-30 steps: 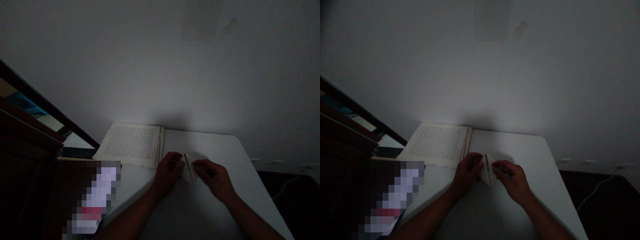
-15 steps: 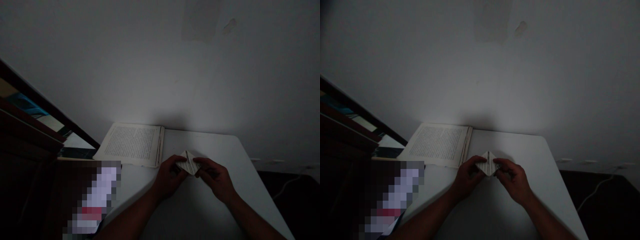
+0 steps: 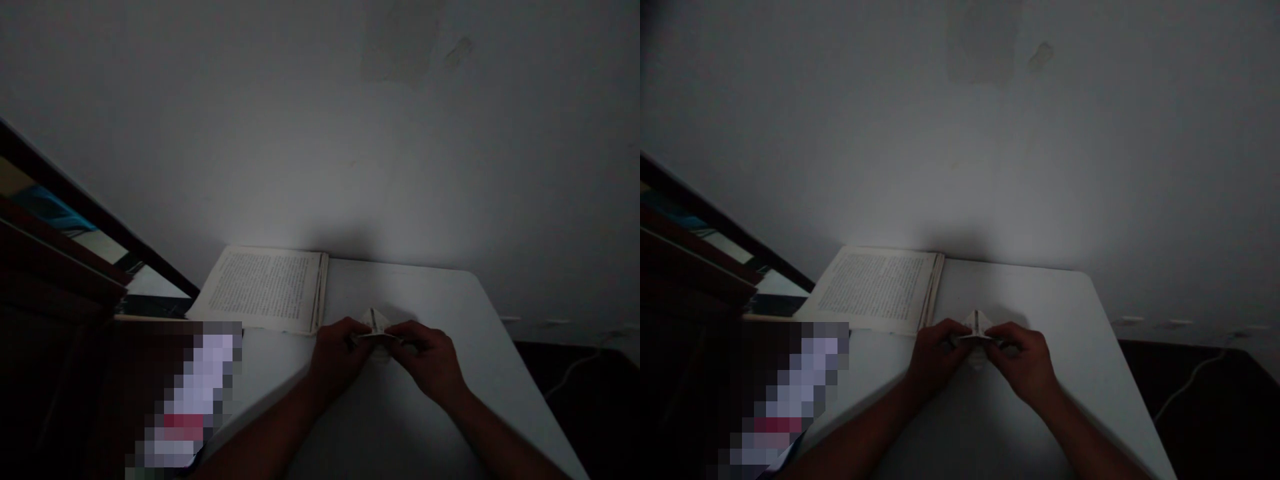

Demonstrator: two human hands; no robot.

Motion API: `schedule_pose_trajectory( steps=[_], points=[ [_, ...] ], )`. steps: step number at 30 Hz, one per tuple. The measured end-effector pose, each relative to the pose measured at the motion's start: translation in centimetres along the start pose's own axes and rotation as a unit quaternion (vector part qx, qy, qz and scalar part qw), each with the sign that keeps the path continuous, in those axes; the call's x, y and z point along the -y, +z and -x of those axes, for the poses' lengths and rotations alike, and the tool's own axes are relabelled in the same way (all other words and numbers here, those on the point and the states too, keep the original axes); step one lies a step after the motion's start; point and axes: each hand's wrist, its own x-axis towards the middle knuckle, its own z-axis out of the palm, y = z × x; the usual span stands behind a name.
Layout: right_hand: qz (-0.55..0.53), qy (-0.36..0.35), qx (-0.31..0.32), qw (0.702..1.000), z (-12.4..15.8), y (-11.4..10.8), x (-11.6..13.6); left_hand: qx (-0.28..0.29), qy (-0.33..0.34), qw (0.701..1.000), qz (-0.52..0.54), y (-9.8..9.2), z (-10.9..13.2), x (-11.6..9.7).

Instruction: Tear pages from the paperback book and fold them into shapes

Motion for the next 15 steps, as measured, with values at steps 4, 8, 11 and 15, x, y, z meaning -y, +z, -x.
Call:
schedule_pose_trajectory(
  steps=[4, 8, 11, 15],
  points=[
    [0.023, -0.007, -0.006, 1.0, 0.1, 0.3, 0.1, -0.023, -0.019, 0.999, -0.027, 0.3, 0.0, -0.1],
    [0.03, -0.003, -0.011, 0.999, 0.0, 0.3, 0.2, -0.028, -0.021, 0.999, -0.018, 0.1, -0.1, 0.0],
    [0.039, 0.007, 0.0, 0.999, 0.0, 0.1, 0.3, -0.015, -0.037, 0.999, 0.004, -0.3, -0.2, -0.1],
    [0.046, 0.014, -0.004, 0.999, -0.1, -0.3, 0.2, 0.007, -0.024, 0.999, 0.046, -0.9, -0.3, -0.1]
  ],
)
